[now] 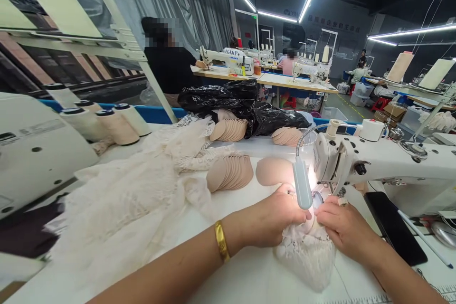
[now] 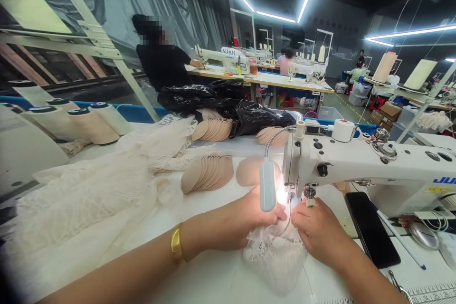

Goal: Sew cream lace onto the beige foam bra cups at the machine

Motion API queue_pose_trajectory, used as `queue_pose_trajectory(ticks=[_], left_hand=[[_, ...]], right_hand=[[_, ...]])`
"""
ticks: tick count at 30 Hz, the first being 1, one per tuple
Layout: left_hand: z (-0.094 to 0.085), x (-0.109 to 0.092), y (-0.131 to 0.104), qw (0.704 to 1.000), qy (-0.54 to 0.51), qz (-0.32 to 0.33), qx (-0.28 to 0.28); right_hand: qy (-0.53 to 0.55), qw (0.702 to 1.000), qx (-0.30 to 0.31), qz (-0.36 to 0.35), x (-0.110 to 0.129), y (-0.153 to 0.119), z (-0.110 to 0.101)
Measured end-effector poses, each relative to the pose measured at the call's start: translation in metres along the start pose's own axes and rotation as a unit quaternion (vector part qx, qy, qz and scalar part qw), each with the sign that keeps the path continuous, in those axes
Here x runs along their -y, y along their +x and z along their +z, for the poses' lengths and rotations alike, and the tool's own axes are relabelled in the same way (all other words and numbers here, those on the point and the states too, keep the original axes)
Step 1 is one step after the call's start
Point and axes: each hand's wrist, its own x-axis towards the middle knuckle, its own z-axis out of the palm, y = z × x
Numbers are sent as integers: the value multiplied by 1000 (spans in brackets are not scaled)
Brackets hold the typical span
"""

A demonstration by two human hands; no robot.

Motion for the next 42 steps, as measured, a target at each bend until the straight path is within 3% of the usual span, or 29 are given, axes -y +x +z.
queue_pose_trajectory(ticks=[10, 15, 20, 30, 37, 42], left_hand=[[-4, 0, 3, 999, -19, -7, -27], [-6, 4, 11, 998, -42, -12, -42], [-7, 7, 14, 996, -59, -31, -55], [0, 4, 13, 997, -34, -24, -57], [-6, 3, 8, 998, -55, -27, -26], [4, -10, 3, 990, 43, -134, -27]], right_hand=[[-20, 998, 6, 56, -1, -1, -3], [-47, 994, -33, 91, 2, 1, -8], [2, 988, -95, 124, 0, 5, -9], [22, 986, -106, 126, -2, 2, -9], [33, 995, -46, 86, 10, 1, -17], [74, 996, 20, 38, 19, 4, -13]])
